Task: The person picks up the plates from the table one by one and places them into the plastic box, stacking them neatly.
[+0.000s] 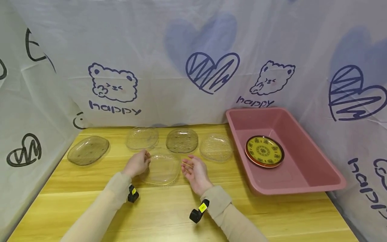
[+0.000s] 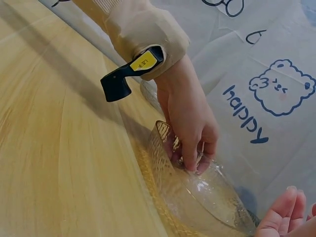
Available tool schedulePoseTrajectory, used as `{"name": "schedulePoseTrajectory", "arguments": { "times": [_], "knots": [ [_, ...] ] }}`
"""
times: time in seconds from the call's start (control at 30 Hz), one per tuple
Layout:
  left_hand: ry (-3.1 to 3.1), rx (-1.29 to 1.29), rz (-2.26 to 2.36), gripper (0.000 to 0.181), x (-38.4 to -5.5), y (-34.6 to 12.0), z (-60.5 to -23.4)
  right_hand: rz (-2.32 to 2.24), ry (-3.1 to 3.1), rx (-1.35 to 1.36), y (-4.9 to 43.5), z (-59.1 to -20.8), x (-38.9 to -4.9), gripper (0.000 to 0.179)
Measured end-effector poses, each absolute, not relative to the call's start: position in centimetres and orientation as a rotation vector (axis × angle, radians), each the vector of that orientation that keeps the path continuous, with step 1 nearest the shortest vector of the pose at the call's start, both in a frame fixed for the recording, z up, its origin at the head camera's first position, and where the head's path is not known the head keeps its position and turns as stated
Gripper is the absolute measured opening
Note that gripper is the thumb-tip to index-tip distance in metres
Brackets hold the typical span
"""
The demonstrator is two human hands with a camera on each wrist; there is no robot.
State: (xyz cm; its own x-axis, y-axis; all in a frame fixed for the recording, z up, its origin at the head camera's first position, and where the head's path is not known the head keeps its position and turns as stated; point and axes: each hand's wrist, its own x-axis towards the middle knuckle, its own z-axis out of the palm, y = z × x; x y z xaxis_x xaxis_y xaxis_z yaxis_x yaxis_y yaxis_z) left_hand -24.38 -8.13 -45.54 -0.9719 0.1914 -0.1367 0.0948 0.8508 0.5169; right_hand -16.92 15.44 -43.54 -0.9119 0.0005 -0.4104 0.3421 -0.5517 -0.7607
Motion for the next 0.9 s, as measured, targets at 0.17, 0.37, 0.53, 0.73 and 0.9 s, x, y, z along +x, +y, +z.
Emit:
{"name": "schedulePoseTrajectory", "arguments": {
  "times": [0.17, 0.37, 0.53, 0.73, 0.9],
  "knots": [
    [2.812, 0.213, 0.823, 0.019, -24.2, -8.2, -45.5, -2.537, 1.391, 0.535, 15.3, -43.5, -16.8, 0.05],
    [2.824, 0.205, 0.789, 0.02, -24.1, -8.2, -45.8, -2.512, 1.405, 0.523, 15.3, -44.1, -16.4, 0.045],
    [2.845, 0.214, 0.787, 0.02, -23.6, -8.2, -46.4, -2.495, 1.416, 0.521, 15.5, -44.5, -16.1, 0.05],
    [2.841, 0.204, 0.828, 0.021, -23.5, -8.5, -46.6, -2.452, 1.453, 0.498, 15.7, -44.7, -15.8, 0.052],
    [2.818, 0.232, 0.902, 0.022, -23.6, -8.6, -46.0, -2.452, 1.496, 0.487, 16.0, -43.8, -16.3, 0.048]
  ]
}}
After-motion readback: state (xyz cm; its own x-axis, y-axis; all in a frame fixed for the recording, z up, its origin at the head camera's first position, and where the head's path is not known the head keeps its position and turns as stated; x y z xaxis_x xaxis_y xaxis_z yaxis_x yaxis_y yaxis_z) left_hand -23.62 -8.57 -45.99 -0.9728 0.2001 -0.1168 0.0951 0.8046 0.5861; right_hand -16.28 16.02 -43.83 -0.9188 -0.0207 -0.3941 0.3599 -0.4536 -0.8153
